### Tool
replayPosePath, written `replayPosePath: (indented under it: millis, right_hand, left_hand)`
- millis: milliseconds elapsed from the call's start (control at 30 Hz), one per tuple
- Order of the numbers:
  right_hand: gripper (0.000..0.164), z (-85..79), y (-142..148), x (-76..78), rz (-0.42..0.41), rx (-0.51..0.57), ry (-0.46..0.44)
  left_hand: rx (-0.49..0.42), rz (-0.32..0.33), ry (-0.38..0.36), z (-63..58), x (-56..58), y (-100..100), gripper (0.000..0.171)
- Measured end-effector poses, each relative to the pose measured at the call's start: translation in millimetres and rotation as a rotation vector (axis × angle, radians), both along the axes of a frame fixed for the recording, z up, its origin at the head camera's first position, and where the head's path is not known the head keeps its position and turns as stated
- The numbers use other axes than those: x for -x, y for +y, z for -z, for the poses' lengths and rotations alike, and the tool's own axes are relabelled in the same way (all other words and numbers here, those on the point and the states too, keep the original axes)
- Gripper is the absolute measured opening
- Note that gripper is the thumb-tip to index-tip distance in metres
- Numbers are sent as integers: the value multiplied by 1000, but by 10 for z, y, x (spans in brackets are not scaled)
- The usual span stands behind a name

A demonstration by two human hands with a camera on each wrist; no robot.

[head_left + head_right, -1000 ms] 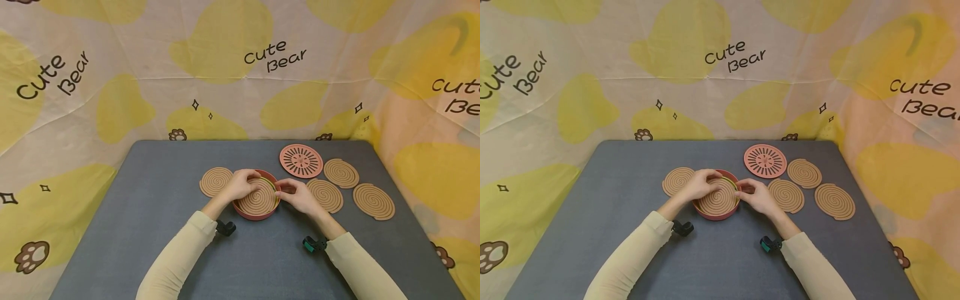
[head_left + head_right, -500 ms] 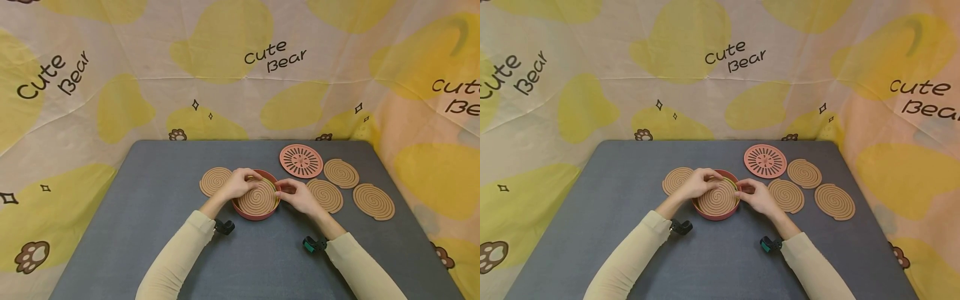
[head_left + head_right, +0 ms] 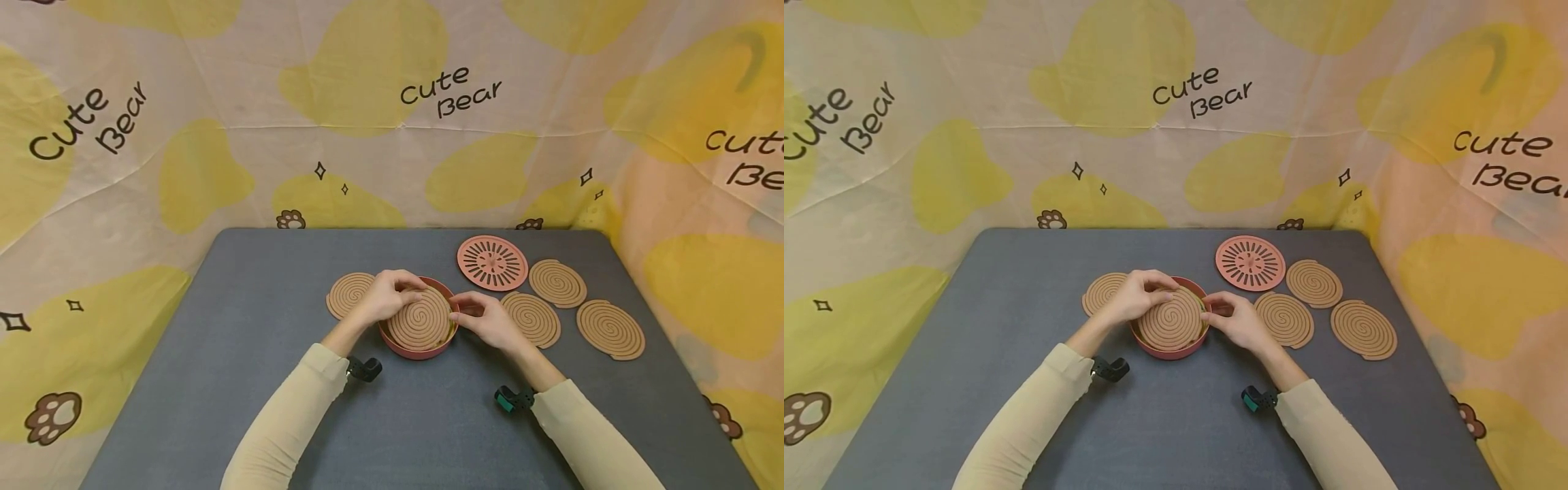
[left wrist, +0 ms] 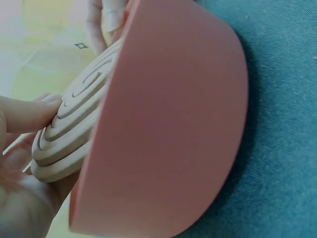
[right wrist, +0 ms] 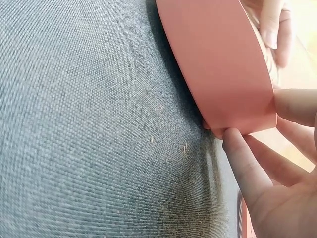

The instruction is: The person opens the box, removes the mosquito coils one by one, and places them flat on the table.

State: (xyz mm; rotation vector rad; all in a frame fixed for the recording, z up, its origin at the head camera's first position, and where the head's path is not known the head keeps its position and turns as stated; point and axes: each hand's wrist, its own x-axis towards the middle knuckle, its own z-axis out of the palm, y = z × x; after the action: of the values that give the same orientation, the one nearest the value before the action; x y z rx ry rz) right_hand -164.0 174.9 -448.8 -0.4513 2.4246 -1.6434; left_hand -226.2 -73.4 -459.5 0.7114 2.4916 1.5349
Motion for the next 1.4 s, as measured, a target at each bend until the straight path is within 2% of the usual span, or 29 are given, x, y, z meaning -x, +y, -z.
replayPosePath:
  millis: [267, 467, 667, 967, 1033, 1100, 1200, 1300, 1400]
  right_hand:
    - [35, -3, -10, -6, 6, -7, 5]
    - [35, 1, -7, 3, -2, -6, 4]
    - [36, 8, -6, 24, 0, -17, 5]
    - [35, 9, -3, 20, 13, -21, -11]
    - [35, 37, 2, 36, 17, -30, -20]
    - [36, 131, 27, 79, 22, -38, -26]
    - [37, 287, 72, 149, 24, -40, -28]
    - [37, 377, 103, 181, 24, -27, -16]
    - [37, 391, 111, 182, 23, -30, -12]
  left_hand:
    - [-14, -29, 40, -141, -13, -82, 17]
    - [-77, -50, 2, -239, -37, -218, 18]
    - [-64, -88, 31, -334, -52, -389, 19]
    - [-102, -140, 2, -425, -87, -646, 23]
    - [-102, -149, 2, -520, -156, -681, 23]
    - [-90, -162, -2, -577, -199, -717, 23]
    - [-78, -180, -3, -574, -225, -782, 22]
    - [-88, -201, -11, -411, -162, -871, 23]
    - [-112, -218, -15, -347, -169, -957, 24]
